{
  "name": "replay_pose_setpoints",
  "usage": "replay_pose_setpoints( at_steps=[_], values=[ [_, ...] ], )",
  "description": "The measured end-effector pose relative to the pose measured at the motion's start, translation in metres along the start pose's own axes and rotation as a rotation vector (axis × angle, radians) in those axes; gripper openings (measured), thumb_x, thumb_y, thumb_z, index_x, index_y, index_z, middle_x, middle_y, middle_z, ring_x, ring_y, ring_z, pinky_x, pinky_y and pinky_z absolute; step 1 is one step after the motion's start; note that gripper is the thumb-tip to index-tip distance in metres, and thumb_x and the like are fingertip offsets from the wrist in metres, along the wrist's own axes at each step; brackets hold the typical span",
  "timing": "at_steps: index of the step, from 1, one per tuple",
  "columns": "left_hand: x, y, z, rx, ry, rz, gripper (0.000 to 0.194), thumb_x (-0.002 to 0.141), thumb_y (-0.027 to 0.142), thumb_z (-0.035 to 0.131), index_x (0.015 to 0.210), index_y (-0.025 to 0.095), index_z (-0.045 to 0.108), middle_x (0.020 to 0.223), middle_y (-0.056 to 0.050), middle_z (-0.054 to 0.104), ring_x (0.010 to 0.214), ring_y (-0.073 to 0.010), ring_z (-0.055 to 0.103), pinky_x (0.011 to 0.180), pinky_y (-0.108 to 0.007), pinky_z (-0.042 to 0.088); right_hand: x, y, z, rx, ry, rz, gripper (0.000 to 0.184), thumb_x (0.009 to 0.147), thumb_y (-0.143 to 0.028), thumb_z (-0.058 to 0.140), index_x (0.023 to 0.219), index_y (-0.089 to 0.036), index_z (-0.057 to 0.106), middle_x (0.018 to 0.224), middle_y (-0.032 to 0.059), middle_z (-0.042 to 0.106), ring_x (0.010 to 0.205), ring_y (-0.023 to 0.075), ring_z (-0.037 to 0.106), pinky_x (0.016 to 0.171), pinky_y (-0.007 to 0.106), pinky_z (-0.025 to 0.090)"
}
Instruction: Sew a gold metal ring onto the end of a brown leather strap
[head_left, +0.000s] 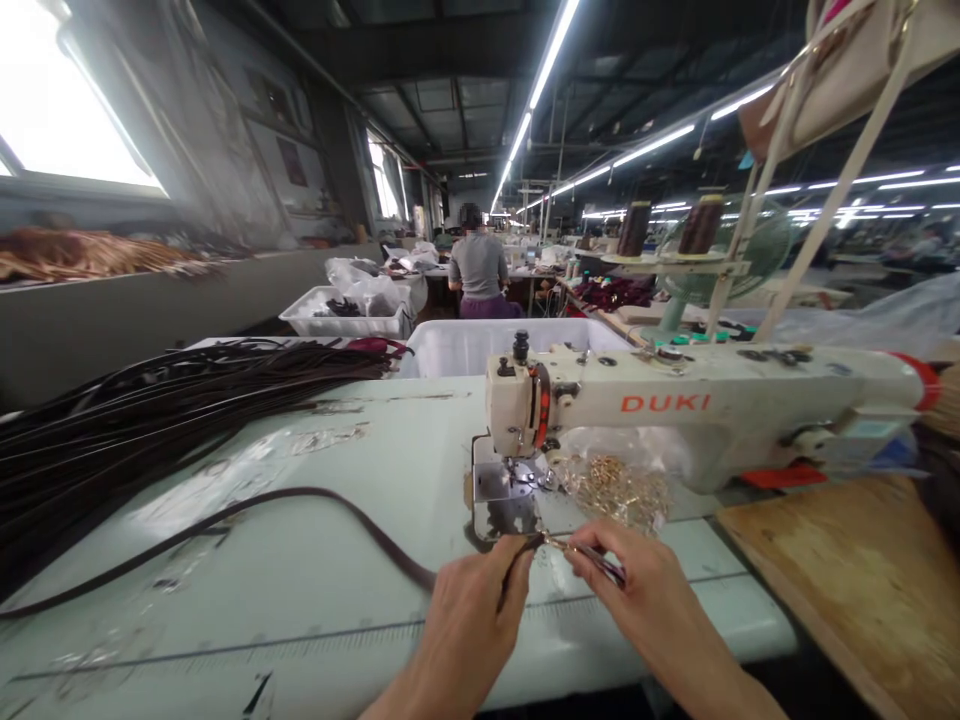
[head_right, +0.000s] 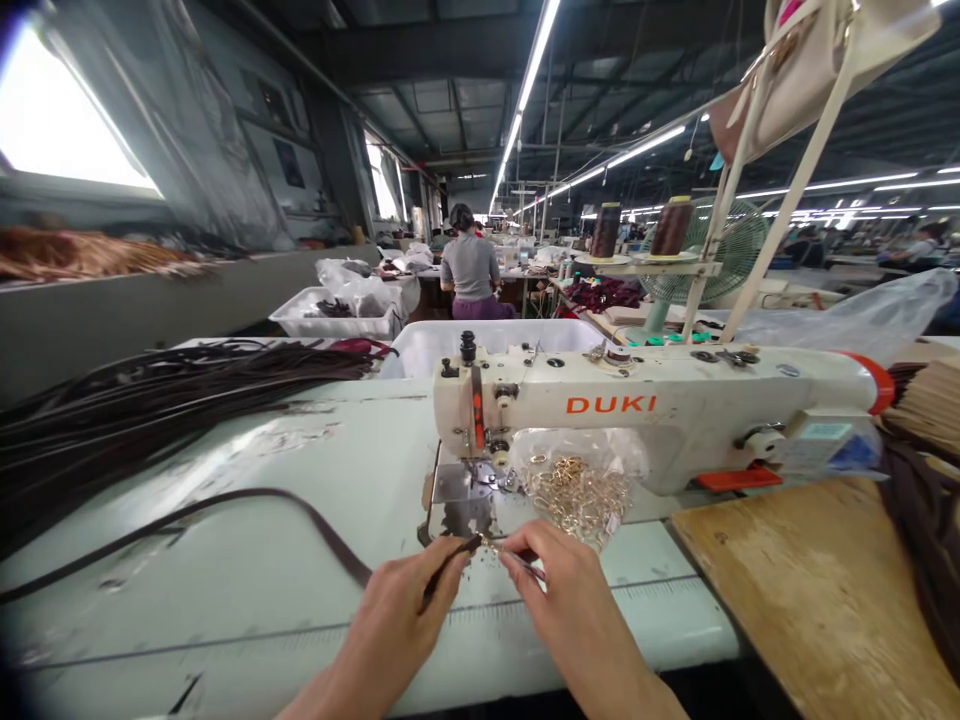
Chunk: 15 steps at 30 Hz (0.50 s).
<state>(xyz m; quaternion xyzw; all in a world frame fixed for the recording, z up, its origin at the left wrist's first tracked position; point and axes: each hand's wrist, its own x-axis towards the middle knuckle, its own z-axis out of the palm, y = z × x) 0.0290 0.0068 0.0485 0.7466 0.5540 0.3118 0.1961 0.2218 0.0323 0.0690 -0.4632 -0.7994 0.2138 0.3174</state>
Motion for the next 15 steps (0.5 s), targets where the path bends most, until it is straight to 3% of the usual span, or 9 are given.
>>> replay_pose_setpoints(
  at_steps=[4,8,10,12,14,15],
  values=[
    [-0.004,0.003,0.0,0.029,-0.018,0.015,0.02,0.101,0.027,0.031,0.101,0.025,0.051,0.076,0.002,0.063,0.066,-0.0161,0.062,0.061,-0.025,0.036,-0.009,-0.006,0.013,0.022,0.075,-0.127,0.014,0.093,-0.018,0.042,0.087,-0.021,0.054,0.106,0.0065,0.059,0.093,0.018,0.061,0.079,0.028,0.048],
    [-0.009,0.007,-0.003,0.04,-0.058,0.025,0.022,0.1,0.023,0.024,0.097,0.023,0.046,0.08,-0.002,0.06,0.073,-0.0191,0.061,0.062,-0.026,0.039,-0.018,-0.014,0.026,0.076,0.02,-0.191,0.02,0.093,-0.012,0.034,0.097,-0.022,0.05,0.111,0.0087,0.056,0.096,0.0175,0.059,0.083,0.028,0.048],
    [-0.011,0.007,-0.007,0.005,-0.043,0.021,0.022,0.1,0.024,0.024,0.113,0.022,0.042,0.09,-0.004,0.061,0.082,-0.02,0.061,0.069,-0.027,0.043,-0.019,-0.015,0.027,0.124,0.003,-0.215,0.022,0.093,-0.01,0.033,0.103,-0.022,0.048,0.114,0.0091,0.056,0.102,0.0175,0.057,0.086,0.028,0.047],
    [-0.011,0.006,-0.015,-0.051,-0.076,0.039,0.034,0.1,0.024,0.027,0.134,0.024,0.029,0.104,-0.005,0.06,0.093,-0.0193,0.06,0.079,-0.029,0.044,-0.017,-0.014,0.023,0.188,-0.011,-0.223,0.019,0.094,-0.01,0.034,0.101,-0.022,0.047,0.115,0.0085,0.056,0.105,0.0169,0.057,0.086,0.027,0.046],
    [-0.009,0.003,-0.028,-0.1,-0.163,0.099,0.042,0.1,0.024,0.03,0.141,0.03,0.022,0.119,-0.004,0.055,0.107,-0.0176,0.055,0.09,-0.028,0.041,-0.012,-0.013,0.014,0.263,-0.067,-0.205,0.013,0.095,-0.014,0.038,0.093,-0.022,0.048,0.112,0.0064,0.059,0.103,0.0161,0.057,0.086,0.025,0.044],
    [-0.008,0.002,-0.034,-0.118,-0.216,0.129,0.042,0.1,0.023,0.032,0.14,0.033,0.026,0.123,-0.002,0.053,0.111,-0.0169,0.053,0.093,-0.027,0.039,-0.01,-0.012,0.009,0.302,-0.11,-0.188,0.011,0.096,-0.017,0.041,0.09,-0.022,0.049,0.109,0.0051,0.06,0.102,0.0156,0.058,0.086,0.025,0.043]
  ],
)
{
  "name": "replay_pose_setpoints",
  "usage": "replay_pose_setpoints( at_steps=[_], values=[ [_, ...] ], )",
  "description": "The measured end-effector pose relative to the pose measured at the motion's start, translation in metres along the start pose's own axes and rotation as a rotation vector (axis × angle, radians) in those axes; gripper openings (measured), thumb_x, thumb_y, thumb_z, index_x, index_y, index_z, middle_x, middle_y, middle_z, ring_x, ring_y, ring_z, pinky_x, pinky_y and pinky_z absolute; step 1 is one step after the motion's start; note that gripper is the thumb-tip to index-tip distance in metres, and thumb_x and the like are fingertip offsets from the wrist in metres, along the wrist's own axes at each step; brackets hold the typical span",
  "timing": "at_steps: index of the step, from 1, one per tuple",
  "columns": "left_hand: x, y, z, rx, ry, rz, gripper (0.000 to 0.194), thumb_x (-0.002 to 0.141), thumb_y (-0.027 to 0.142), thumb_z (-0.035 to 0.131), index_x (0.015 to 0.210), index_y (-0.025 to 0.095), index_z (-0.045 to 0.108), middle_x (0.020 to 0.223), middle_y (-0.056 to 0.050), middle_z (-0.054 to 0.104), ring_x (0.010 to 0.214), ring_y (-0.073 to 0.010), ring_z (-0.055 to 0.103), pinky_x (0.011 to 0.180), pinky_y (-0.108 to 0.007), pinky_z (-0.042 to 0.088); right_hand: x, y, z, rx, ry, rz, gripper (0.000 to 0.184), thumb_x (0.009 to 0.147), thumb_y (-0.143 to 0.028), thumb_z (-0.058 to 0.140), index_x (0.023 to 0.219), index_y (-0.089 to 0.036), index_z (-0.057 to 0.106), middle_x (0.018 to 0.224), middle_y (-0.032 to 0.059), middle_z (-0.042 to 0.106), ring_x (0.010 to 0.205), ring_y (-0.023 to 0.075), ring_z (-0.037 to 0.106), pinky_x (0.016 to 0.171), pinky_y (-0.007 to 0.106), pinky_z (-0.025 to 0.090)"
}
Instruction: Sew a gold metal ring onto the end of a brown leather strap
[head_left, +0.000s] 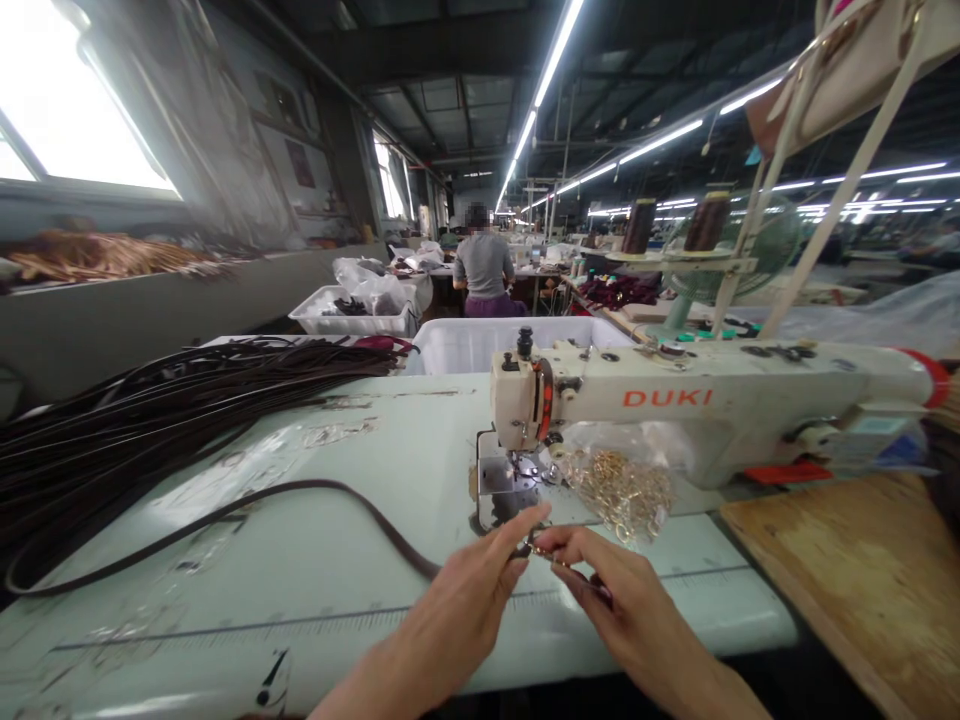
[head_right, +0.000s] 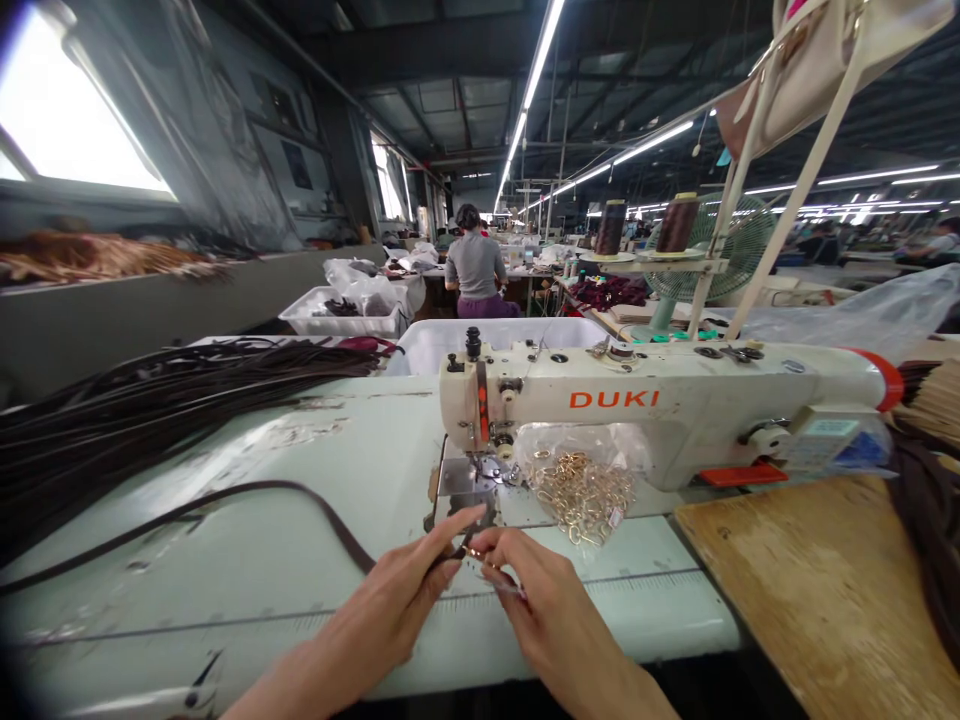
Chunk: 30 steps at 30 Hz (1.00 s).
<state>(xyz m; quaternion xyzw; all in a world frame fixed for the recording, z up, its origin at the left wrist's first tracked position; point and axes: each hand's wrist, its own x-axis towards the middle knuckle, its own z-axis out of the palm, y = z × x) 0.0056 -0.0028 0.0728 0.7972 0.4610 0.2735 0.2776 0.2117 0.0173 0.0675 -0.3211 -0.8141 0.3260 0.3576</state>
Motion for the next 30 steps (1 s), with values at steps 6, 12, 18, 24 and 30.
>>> replay_pose_setpoints(
  at_steps=[6,12,18,24,30],
  values=[
    [-0.002,-0.006,-0.022,-0.109,-0.12,0.014,0.017,0.093,0.017,0.052,0.107,0.026,0.055,0.101,0.001,0.053,0.092,-0.0132,0.053,0.084,-0.022,0.039,0.004,0.005,-0.016,0.299,-0.213,0.148,0.016,0.094,-0.032,0.055,0.085,-0.019,0.056,0.1,0.003,0.066,0.092,0.0166,0.06,0.077,0.024,0.043],
    [-0.007,-0.011,-0.007,-0.112,-0.04,-0.049,0.005,0.093,0.021,0.052,0.089,0.021,0.052,0.08,0.005,0.057,0.074,-0.0118,0.052,0.069,-0.02,0.036,0.002,0.007,-0.01,0.376,-0.205,0.223,0.019,0.092,-0.035,0.056,0.084,-0.018,0.057,0.099,0.0053,0.066,0.092,0.019,0.061,0.077,0.027,0.045],
    [-0.005,-0.008,0.008,-0.065,0.023,0.001,0.006,0.093,0.019,0.047,0.088,0.02,0.049,0.082,0.003,0.057,0.075,-0.0121,0.054,0.07,-0.02,0.037,0.006,-0.006,0.005,0.121,-0.089,0.3,0.019,0.08,-0.033,0.072,0.095,-0.022,0.068,0.086,-0.0013,0.069,0.08,0.0179,0.062,0.072,0.025,0.044],
    [-0.008,-0.008,0.017,-0.137,0.072,-0.041,0.021,0.093,0.017,0.047,0.111,0.024,0.041,0.09,0.003,0.061,0.081,-0.0131,0.058,0.075,-0.021,0.041,0.005,-0.008,0.013,0.02,0.019,0.236,0.015,0.085,-0.037,0.066,0.084,-0.023,0.071,0.078,-0.0035,0.069,0.071,0.0148,0.062,0.065,0.022,0.043],
    [-0.009,-0.011,0.006,-0.043,0.142,-0.009,0.012,0.093,0.023,0.054,0.103,0.029,0.058,0.094,0.006,0.062,0.084,-0.0114,0.059,0.077,-0.018,0.04,0.0,-0.007,0.02,0.053,0.141,0.16,0.008,0.088,-0.028,0.062,0.09,-0.026,0.069,0.087,-0.0037,0.07,0.078,0.0131,0.064,0.071,0.02,0.044]
  ],
)
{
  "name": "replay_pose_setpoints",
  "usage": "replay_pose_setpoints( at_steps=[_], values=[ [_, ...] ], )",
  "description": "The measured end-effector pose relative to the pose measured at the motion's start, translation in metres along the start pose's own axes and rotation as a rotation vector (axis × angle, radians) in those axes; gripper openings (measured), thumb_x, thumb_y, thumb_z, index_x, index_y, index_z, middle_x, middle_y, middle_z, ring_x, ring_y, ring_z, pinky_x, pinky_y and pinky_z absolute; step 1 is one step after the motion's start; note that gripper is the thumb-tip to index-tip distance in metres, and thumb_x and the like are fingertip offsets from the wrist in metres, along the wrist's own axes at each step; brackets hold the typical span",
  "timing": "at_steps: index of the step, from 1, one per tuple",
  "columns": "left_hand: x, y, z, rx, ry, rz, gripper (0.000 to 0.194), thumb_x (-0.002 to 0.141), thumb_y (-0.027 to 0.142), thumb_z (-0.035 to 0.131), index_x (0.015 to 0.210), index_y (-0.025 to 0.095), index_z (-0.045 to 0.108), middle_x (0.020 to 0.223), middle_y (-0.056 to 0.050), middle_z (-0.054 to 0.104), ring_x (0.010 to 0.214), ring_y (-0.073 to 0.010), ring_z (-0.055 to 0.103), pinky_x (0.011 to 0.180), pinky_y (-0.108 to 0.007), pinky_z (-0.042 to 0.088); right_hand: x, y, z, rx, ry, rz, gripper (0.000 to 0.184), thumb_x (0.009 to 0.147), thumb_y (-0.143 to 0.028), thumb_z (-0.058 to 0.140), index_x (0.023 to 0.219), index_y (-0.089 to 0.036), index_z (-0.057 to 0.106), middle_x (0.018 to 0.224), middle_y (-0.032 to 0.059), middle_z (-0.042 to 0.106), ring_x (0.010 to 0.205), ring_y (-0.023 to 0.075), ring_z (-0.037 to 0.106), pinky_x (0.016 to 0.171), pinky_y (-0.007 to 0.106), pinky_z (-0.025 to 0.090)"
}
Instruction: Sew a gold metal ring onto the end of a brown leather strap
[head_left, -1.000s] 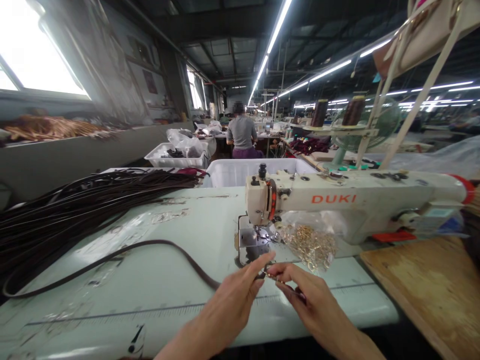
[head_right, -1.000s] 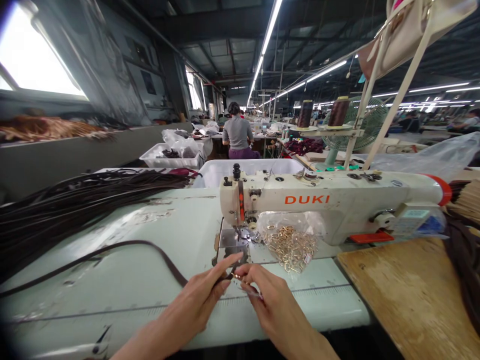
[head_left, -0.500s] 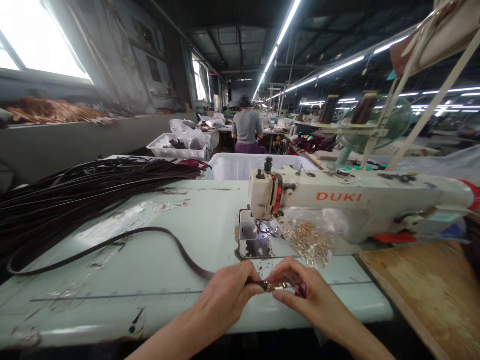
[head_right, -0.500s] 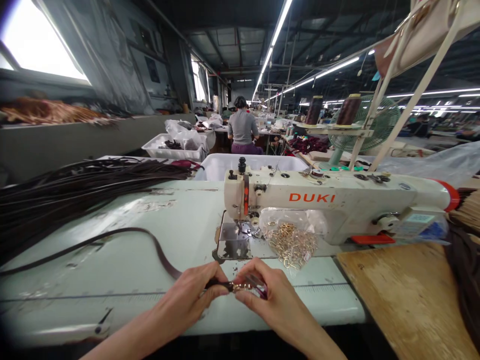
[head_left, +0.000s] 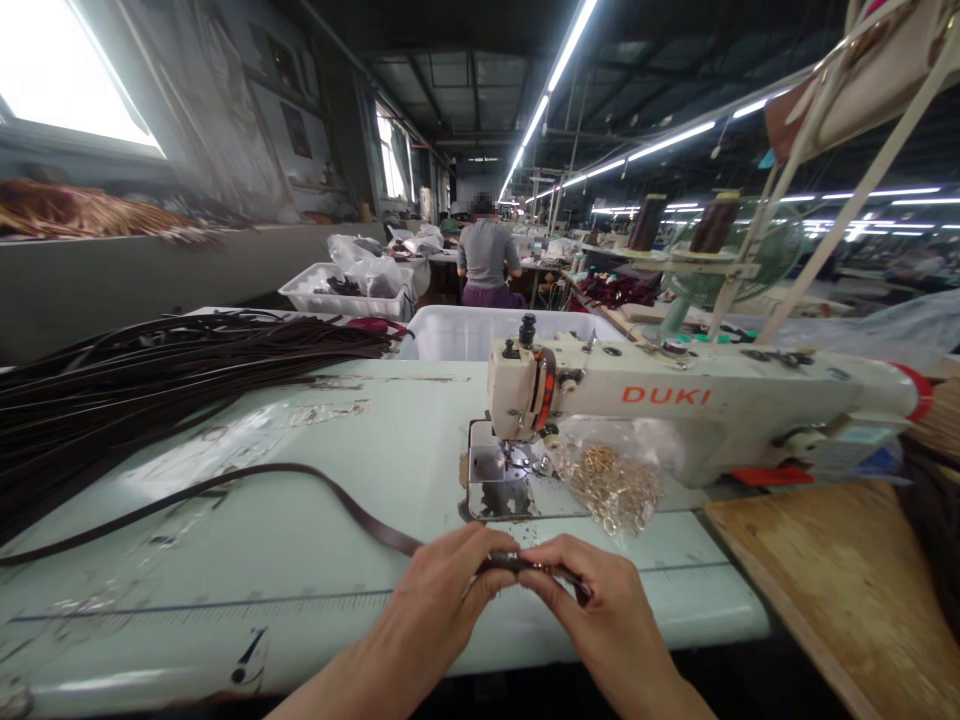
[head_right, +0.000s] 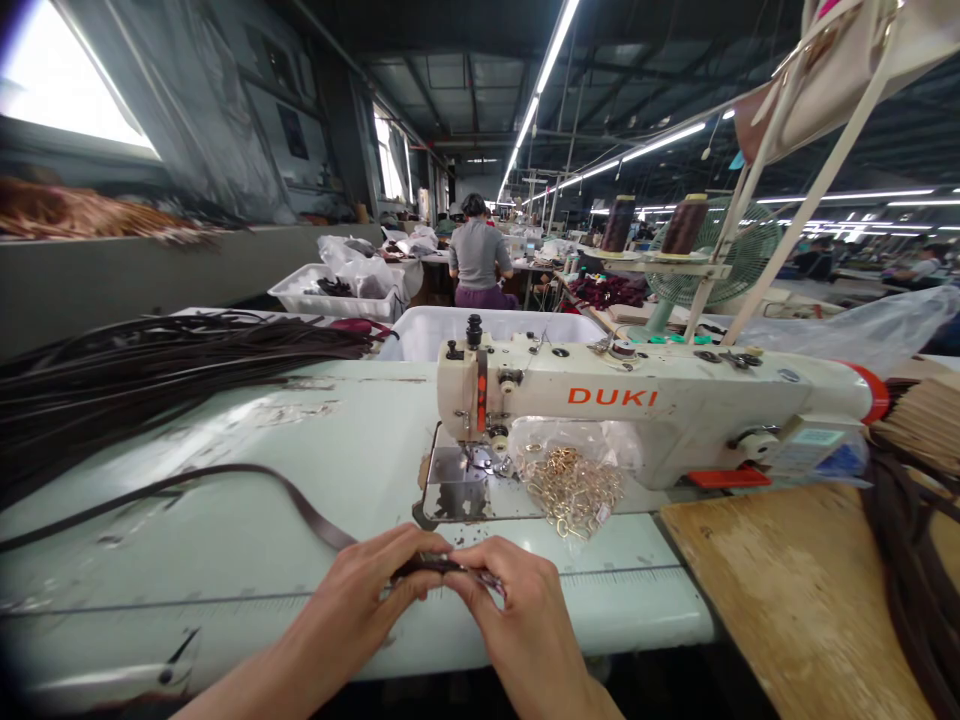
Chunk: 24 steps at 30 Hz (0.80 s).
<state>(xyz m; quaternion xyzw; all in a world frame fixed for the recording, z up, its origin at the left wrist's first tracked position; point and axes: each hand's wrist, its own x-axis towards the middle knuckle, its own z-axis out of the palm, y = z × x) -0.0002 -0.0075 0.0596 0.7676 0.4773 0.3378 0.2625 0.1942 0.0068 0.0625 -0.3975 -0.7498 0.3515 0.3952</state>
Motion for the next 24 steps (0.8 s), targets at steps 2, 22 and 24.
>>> replay_pose_setpoints(
  at_steps=[2,22,24],
  values=[
    [0.0,0.001,-0.004,-0.002,-0.005,-0.015,0.011,0.093,0.024,0.054,0.1,0.028,0.061,0.088,0.006,0.062,0.079,-0.0105,0.058,0.073,-0.018,0.04,-0.001,0.001,0.0,0.002,-0.002,0.028,0.008,0.088,-0.03,0.063,0.09,-0.025,0.069,0.084,-0.0035,0.07,0.075,0.0131,0.063,0.068,0.02,0.044],
    [0.076,-0.011,-0.034,0.226,-0.361,0.044,0.013,0.081,0.016,0.054,0.088,0.018,0.065,0.078,0.003,0.061,0.07,-0.0122,0.054,0.065,-0.019,0.038,0.039,0.022,-0.001,-0.1,-0.084,0.117,0.009,0.088,-0.028,0.059,0.084,-0.02,0.059,0.07,-0.0025,0.065,0.065,0.015,0.06,0.061,0.023,0.041],
    [0.099,-0.029,-0.035,0.258,-0.446,0.043,0.012,0.077,0.016,0.057,0.084,0.018,0.067,0.071,0.004,0.061,0.064,-0.0116,0.052,0.06,-0.018,0.037,0.056,0.033,-0.007,-0.341,-0.105,0.053,0.006,0.087,-0.022,0.06,0.081,-0.02,0.063,0.075,-0.0015,0.066,0.072,0.0166,0.061,0.065,0.025,0.04]
  ],
)
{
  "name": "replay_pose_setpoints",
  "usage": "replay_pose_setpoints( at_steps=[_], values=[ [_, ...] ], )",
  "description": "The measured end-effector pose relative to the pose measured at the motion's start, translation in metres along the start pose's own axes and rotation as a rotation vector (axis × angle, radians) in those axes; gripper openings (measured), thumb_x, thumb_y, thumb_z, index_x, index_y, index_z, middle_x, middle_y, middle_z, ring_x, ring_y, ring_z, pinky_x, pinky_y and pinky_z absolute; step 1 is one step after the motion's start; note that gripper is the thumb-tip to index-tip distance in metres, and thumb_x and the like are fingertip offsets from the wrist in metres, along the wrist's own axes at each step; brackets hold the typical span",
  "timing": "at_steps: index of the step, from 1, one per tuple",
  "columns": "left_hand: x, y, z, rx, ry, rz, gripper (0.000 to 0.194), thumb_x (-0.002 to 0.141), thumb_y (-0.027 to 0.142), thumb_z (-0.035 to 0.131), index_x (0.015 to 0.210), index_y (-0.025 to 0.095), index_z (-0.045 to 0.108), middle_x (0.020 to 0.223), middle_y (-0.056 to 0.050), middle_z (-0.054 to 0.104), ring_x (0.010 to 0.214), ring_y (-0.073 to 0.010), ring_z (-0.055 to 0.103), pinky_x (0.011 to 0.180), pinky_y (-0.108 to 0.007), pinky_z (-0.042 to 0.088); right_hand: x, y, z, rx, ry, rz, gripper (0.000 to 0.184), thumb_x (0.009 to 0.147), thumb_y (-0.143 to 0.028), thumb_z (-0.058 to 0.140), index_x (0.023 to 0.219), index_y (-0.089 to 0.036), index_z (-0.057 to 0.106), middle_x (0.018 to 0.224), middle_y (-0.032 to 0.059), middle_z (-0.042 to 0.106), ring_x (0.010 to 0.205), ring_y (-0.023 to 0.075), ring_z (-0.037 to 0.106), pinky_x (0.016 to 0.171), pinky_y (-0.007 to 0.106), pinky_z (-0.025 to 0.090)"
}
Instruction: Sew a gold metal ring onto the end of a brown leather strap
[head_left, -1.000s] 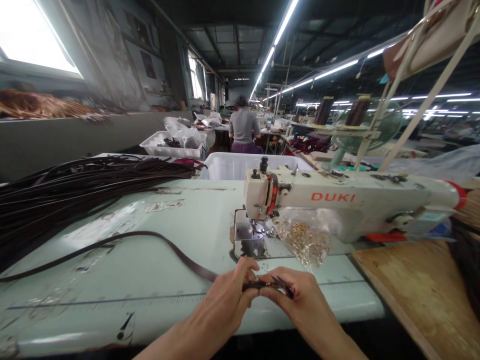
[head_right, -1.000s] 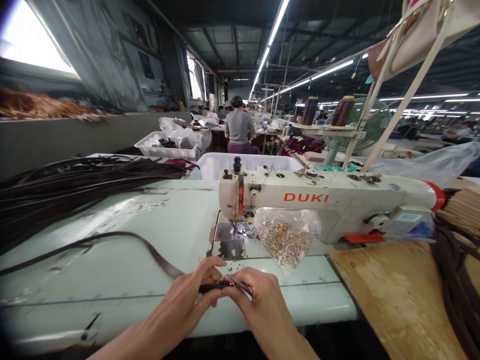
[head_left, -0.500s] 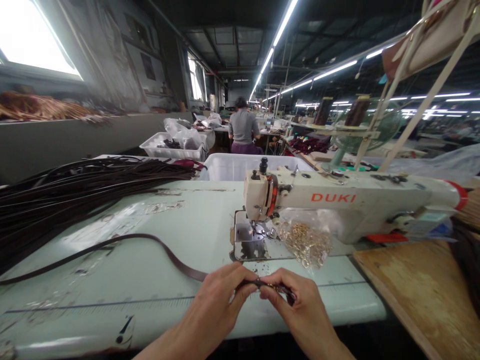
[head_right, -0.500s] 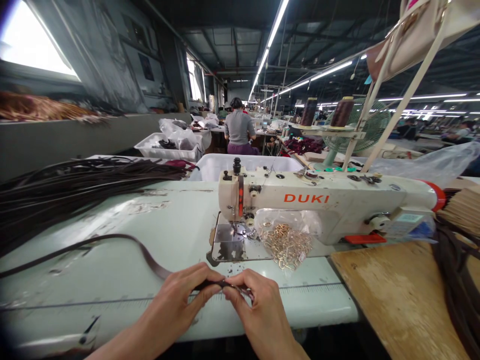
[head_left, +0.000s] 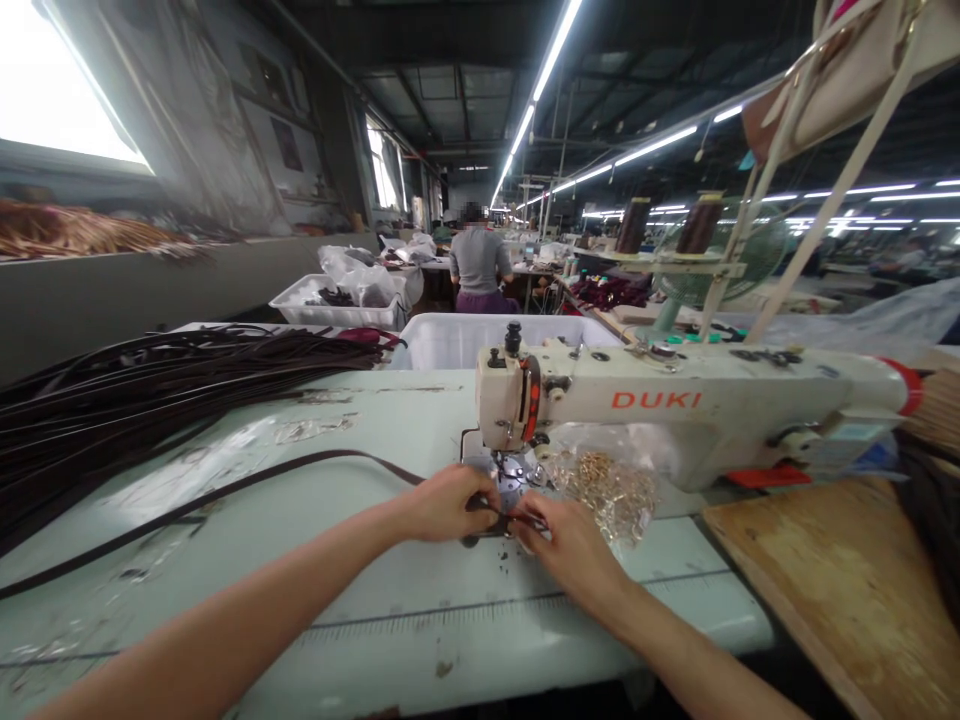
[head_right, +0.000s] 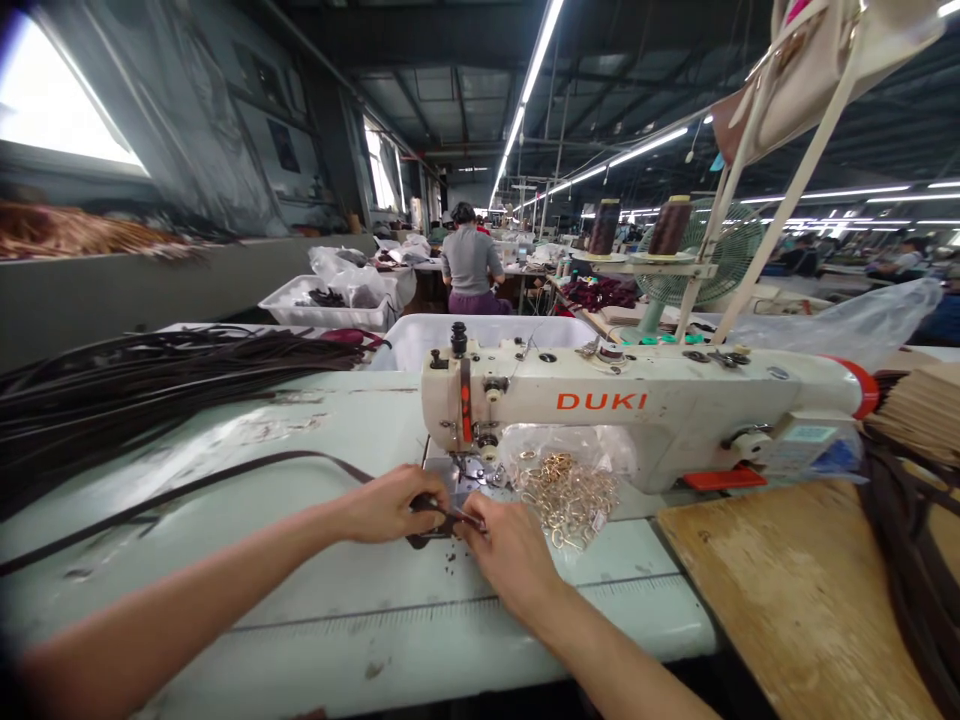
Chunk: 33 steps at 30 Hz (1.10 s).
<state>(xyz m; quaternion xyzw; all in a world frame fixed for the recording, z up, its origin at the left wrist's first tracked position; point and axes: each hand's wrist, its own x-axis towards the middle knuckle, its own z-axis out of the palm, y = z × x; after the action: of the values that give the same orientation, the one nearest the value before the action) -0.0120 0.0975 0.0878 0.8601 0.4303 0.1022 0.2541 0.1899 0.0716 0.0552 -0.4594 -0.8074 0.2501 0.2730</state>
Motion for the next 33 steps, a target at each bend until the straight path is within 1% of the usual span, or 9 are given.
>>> replay_pose_setpoints(
  at_steps=[3,6,10,15,18,21,24,29,33],
  values=[
    [0.026,-0.028,-0.003,0.03,-0.085,0.0,0.011,0.074,0.018,0.06,0.082,0.018,0.069,0.071,0.004,0.062,0.064,-0.0117,0.053,0.059,-0.017,0.038,0.022,0.02,-0.003,-0.178,-0.034,-0.153,0.01,0.085,-0.015,0.062,0.089,-0.023,0.067,0.091,-0.0001,0.067,0.086,0.0175,0.061,0.073,0.025,0.042],
    [0.04,-0.043,-0.002,0.058,-0.16,0.0,0.014,0.074,0.021,0.063,0.085,0.019,0.071,0.07,0.004,0.062,0.064,-0.0115,0.053,0.058,-0.017,0.039,0.037,0.038,-0.003,-0.14,-0.123,-0.351,0.017,0.086,-0.012,0.059,0.094,-0.024,0.068,0.097,-0.001,0.067,0.089,0.0154,0.06,0.077,0.024,0.043],
    [0.047,-0.045,-0.002,0.081,-0.211,0.002,0.015,0.073,0.019,0.065,0.086,0.019,0.072,0.068,0.005,0.062,0.063,-0.0107,0.053,0.057,-0.016,0.038,0.047,0.05,-0.003,-0.109,-0.213,-0.526,0.025,0.089,-0.007,0.05,0.097,-0.022,0.068,0.097,0.0003,0.067,0.091,0.0146,0.06,0.08,0.023,0.044],
    [0.055,-0.042,-0.006,0.116,-0.236,0.001,0.007,0.072,0.018,0.069,0.078,0.02,0.072,0.065,0.006,0.061,0.062,-0.0109,0.055,0.058,-0.017,0.039,0.051,0.047,-0.003,-0.227,-0.268,-0.56,0.023,0.09,-0.009,0.05,0.096,-0.022,0.069,0.097,0.0012,0.068,0.093,0.0162,0.061,0.077,0.024,0.045],
    [0.05,-0.039,-0.006,0.171,-0.152,-0.029,0.006,0.071,0.023,0.073,0.076,0.02,0.071,0.068,0.004,0.062,0.068,-0.0151,0.058,0.07,-0.023,0.044,0.053,0.041,-0.004,-0.331,-0.317,-0.559,0.021,0.092,-0.013,0.051,0.096,-0.023,0.07,0.093,0.0009,0.068,0.09,0.0179,0.061,0.072,0.024,0.044],
    [0.029,-0.032,0.002,0.256,0.07,-0.081,0.021,0.075,0.028,0.075,0.093,0.02,0.069,0.098,-0.005,0.063,0.099,-0.0265,0.055,0.093,-0.041,0.039,0.053,0.038,-0.004,-0.327,-0.293,-0.538,0.023,0.093,-0.015,0.049,0.097,-0.024,0.07,0.092,0.0001,0.068,0.087,0.018,0.061,0.07,0.025,0.043],
    [0.004,-0.024,0.019,0.289,0.228,-0.026,0.015,0.09,0.02,0.058,0.104,0.021,0.064,0.115,-0.008,0.055,0.113,-0.0258,0.047,0.097,-0.04,0.037,0.053,0.038,-0.003,-0.356,-0.271,-0.539,0.023,0.095,-0.016,0.047,0.094,-0.022,0.069,0.091,0.0003,0.068,0.083,0.0175,0.061,0.066,0.025,0.042],
    [-0.012,-0.024,0.048,0.411,0.215,0.18,0.024,0.099,0.016,0.035,0.105,0.014,0.058,0.098,-0.007,0.06,0.092,-0.0214,0.057,0.081,-0.031,0.05,0.049,0.041,0.0,-0.412,-0.259,-0.554,0.02,0.09,-0.01,0.051,0.087,-0.022,0.067,0.084,-0.0016,0.065,0.077,0.0147,0.06,0.06,0.023,0.039],
    [0.001,-0.04,0.048,0.491,0.214,0.321,0.025,0.099,0.013,0.032,0.103,0.012,0.057,0.091,-0.009,0.061,0.088,-0.023,0.058,0.077,-0.032,0.052,0.045,0.043,0.007,-0.435,-0.201,-0.492,0.018,0.087,-0.007,0.053,0.081,-0.02,0.064,0.081,-0.0012,0.065,0.074,0.0141,0.06,0.06,0.022,0.041]
  ],
)
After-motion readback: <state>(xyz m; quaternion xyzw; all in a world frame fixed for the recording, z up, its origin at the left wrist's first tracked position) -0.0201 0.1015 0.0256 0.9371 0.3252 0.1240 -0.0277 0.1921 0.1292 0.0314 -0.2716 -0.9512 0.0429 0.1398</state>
